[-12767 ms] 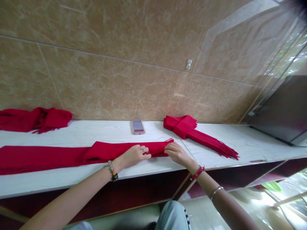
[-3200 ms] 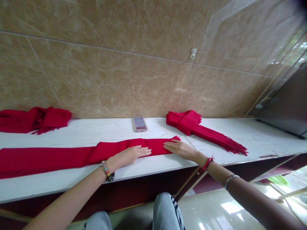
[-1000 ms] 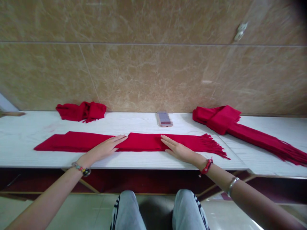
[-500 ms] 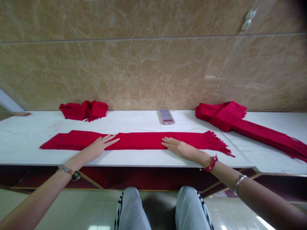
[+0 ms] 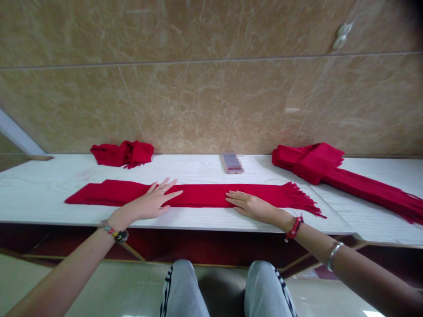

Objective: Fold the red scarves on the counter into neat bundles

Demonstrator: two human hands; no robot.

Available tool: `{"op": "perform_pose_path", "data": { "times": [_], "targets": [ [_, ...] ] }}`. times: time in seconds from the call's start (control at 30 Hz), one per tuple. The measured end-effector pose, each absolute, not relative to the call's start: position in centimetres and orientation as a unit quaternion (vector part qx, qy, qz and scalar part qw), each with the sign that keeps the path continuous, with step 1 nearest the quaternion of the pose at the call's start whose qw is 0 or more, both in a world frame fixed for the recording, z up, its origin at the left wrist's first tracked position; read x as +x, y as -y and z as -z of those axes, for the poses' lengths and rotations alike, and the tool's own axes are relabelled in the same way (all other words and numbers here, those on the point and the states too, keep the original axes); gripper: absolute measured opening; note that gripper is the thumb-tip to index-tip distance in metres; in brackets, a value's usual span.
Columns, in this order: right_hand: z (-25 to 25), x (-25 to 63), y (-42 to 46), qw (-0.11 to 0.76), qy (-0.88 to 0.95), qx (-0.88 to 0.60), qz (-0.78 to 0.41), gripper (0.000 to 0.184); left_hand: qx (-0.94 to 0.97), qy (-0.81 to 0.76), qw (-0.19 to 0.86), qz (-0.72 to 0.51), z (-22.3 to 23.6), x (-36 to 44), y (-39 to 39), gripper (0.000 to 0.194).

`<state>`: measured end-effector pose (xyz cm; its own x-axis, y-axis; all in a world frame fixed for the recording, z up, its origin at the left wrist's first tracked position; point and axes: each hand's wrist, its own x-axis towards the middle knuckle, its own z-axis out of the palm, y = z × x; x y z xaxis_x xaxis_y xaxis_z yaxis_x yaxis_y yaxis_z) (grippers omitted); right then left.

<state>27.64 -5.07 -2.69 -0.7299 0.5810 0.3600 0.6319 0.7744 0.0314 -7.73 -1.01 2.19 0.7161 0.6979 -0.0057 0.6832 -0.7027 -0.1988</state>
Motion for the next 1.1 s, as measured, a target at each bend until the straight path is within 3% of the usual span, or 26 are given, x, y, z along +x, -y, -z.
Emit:
{"op": "perform_pose_path", "data": {
  "times": [0.2,0.43,0.87,1.1],
  "targets": [
    [1.5,25.5,4.8,0.193,0.918,-0.327,0.113,0.028,-0.959,0.253,0.12,0.047,-0.9,-1.5,1.0,0.03],
    [1.9,25.7,4.7,0.145,0.928,-0.317,0.131,0.027,-0.95,0.241,0.194,0.039,-0.8,-1.8,1.2,0.031],
    [2.0,25.6,4.9,0.135,0.92,-0.334,0.152,0.026,-0.94,0.272,0.196,0.053,-0.6,-0.3,1.8,0.023],
    [2.1,26.3,5.3,0.157,0.915,-0.312,0.2,0.034,-0.927,0.249,0.272,0.069,-0.3,-0.2,1.9,0.018]
  ]
}}
